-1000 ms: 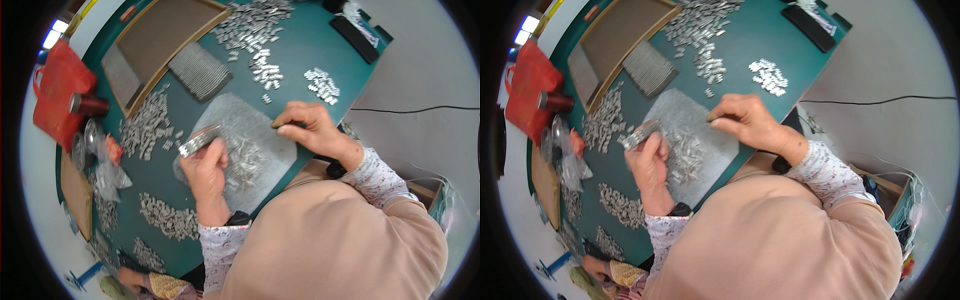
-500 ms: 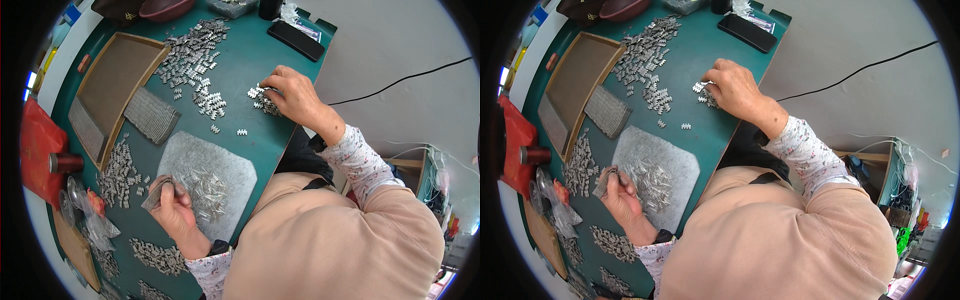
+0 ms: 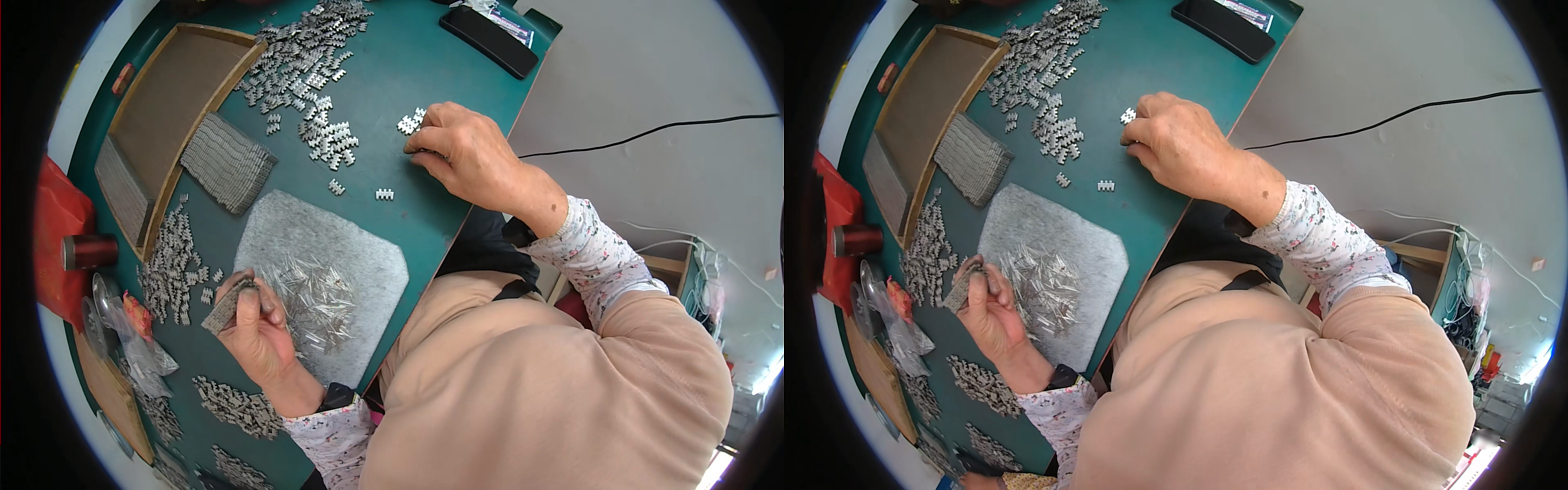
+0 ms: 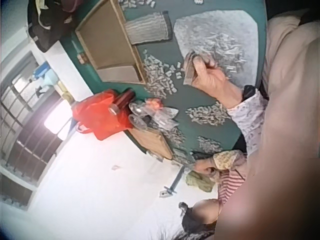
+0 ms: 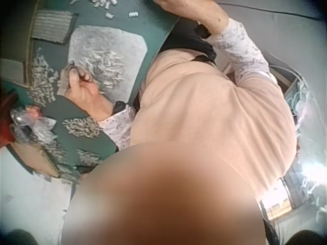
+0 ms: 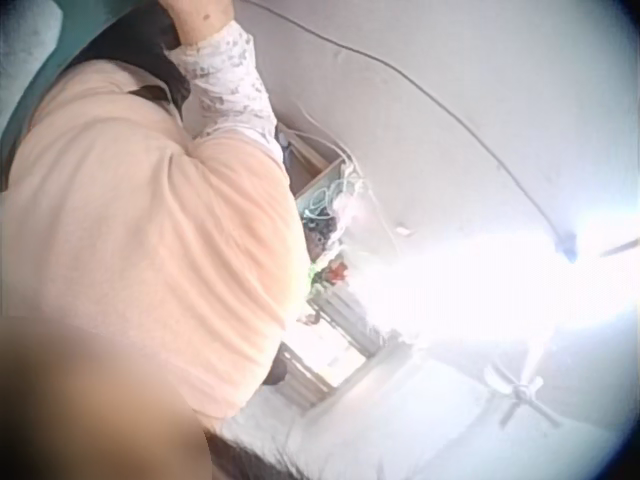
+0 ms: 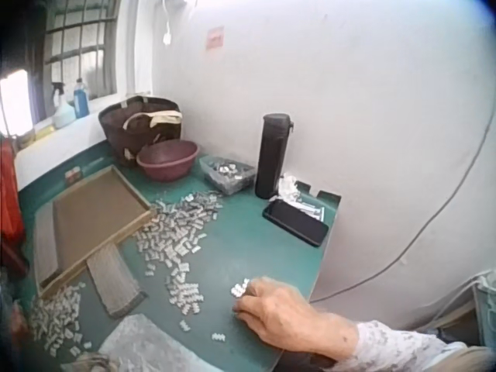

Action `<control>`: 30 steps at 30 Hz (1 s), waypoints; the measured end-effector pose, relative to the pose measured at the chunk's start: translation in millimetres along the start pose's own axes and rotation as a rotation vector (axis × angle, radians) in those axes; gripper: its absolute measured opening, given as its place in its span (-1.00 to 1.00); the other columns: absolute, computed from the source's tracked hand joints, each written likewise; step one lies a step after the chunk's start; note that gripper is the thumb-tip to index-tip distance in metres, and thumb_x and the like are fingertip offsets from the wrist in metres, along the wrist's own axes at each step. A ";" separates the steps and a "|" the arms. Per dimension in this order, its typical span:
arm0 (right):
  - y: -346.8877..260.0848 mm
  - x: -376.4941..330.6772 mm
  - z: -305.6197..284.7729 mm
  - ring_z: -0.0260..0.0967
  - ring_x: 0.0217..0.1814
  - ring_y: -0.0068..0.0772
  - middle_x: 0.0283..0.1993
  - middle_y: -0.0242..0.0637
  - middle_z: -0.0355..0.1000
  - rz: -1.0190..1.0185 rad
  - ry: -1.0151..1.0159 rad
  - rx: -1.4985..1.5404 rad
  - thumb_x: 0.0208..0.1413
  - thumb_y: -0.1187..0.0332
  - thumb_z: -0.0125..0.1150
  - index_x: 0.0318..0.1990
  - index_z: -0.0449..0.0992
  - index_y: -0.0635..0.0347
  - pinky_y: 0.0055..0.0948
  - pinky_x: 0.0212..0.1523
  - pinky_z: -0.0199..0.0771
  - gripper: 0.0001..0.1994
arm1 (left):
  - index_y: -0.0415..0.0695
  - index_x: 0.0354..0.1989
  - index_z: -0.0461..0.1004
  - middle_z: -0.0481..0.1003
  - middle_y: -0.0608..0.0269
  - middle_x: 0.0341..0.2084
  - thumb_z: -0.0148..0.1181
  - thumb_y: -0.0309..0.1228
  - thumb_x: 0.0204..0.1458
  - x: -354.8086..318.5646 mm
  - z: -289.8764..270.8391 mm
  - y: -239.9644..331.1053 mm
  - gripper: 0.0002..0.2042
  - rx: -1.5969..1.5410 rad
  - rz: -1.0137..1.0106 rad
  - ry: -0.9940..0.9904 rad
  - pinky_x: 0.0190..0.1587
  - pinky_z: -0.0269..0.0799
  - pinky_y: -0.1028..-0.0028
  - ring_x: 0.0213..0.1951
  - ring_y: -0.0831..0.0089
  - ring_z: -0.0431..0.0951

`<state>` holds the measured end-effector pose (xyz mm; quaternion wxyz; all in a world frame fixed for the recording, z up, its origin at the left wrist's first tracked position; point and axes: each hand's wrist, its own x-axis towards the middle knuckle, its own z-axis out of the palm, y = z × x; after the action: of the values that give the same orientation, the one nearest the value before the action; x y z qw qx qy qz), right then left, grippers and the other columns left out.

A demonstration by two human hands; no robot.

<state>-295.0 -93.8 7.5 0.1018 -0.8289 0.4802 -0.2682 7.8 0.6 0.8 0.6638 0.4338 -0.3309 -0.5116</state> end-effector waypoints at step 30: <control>-23.4 -5.5 26.2 0.38 -0.21 -0.18 -0.35 -0.23 0.40 -0.098 -0.112 0.031 -0.09 0.45 0.31 -0.33 0.59 0.23 -0.26 -0.21 0.43 -0.87 | -0.27 -0.21 0.48 0.40 0.29 -0.59 0.22 -0.49 0.06 -0.8 9.0 5.3 -0.84 0.193 0.001 0.141 -0.60 0.17 0.63 -0.59 0.57 0.34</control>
<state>-265.6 -79.3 -6.4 0.1281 -0.8634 0.4284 -0.2335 1.8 -0.2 9.3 0.6409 0.5303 -0.3313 -0.4453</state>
